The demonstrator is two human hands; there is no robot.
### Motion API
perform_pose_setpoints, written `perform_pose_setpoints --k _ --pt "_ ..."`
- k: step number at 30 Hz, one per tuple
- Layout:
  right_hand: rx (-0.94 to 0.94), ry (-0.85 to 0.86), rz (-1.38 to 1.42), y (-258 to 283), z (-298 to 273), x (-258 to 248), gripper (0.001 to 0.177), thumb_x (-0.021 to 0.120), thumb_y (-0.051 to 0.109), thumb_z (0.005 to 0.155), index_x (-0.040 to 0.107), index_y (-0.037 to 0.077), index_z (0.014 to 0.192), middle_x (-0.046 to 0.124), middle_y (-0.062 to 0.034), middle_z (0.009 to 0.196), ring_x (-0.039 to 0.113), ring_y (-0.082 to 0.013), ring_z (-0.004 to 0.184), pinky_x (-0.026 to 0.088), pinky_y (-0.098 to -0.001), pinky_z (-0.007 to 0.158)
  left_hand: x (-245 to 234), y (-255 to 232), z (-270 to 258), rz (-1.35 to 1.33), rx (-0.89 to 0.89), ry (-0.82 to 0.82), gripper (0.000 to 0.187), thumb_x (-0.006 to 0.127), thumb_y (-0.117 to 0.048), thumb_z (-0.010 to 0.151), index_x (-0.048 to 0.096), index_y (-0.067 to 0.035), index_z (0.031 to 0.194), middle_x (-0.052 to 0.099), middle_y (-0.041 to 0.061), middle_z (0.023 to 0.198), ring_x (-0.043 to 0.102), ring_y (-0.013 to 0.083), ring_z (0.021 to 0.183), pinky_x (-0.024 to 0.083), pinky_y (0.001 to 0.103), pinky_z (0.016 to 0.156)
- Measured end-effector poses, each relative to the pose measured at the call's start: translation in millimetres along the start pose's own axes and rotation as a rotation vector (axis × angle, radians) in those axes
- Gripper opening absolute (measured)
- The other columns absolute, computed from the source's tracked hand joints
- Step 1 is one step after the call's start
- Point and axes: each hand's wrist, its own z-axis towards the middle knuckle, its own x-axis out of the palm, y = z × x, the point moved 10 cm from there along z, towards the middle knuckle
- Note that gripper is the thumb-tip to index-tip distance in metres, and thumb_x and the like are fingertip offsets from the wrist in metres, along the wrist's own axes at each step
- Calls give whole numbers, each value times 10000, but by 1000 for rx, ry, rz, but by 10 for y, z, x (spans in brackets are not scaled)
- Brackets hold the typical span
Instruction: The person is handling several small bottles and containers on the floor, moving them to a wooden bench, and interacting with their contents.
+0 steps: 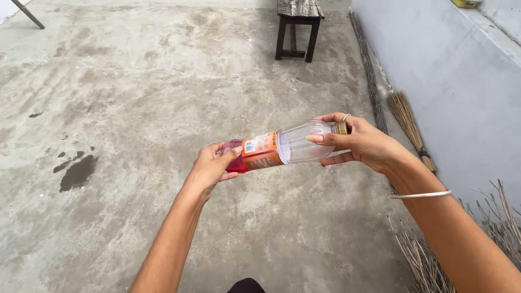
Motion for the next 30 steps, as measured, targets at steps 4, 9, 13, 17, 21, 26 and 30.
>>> perform_pose_setpoints --k 4,9,13,17,21,26,30 --pt "-31 48 0 290 1026 -131 806 806 315 731 510 -24 1399 709 -242 1164 775 -272 982 695 -359 722 -143 -220 918 -25 17 -7 541 671 -322 901 604 24 1312 755 178 1103 775 211 966 671 332 780" --pt "-62 26 -67 667 2255 -251 809 814 309 709 506 -12 1385 731 -222 1124 778 -298 957 696 -367 718 -367 -441 2112 -69 3 8 509 675 -325 918 606 32 1275 753 188 1109 768 214 986 667 343 793" --pt "-73 38 -55 1056 3186 -310 800 818 323 719 532 -20 1383 723 -219 1130 771 -274 981 693 -370 730 -575 -792 3135 -42 3 4 510 662 -311 911 606 35 1281 760 189 1110 780 227 985 676 347 786" --pt "-43 9 -32 1247 4048 -423 791 815 320 724 522 -17 1378 721 -221 1133 773 -274 985 695 -374 737 -756 -1076 4017 -5 0 -2 538 665 -325 925 575 39 1311 740 196 1130 775 237 994 680 320 760" --pt "-60 -6 -11 1461 4975 -629 794 817 327 721 522 -22 1370 717 -210 1135 779 -278 970 694 -380 727 -839 -1378 5040 37 32 21 554 660 -322 913 557 32 1325 742 205 1130 781 245 981 676 308 727" --pt "-83 -22 -44 1711 6175 -887 780 815 320 712 538 -31 1350 739 -217 1103 795 -269 920 695 -366 706 -869 -1672 6215 36 33 26 562 654 -351 927 581 54 1311 737 228 1127 779 255 995 683 311 748" --pt "-86 -14 -50 1990 7137 -1071 761 817 326 723 551 -32 1341 736 -214 1112 791 -259 921 691 -360 702 -961 -1956 7207 24 40 19 579 657 -367 919 570 44 1317 724 229 1158 771 253 1019 682 321 759"
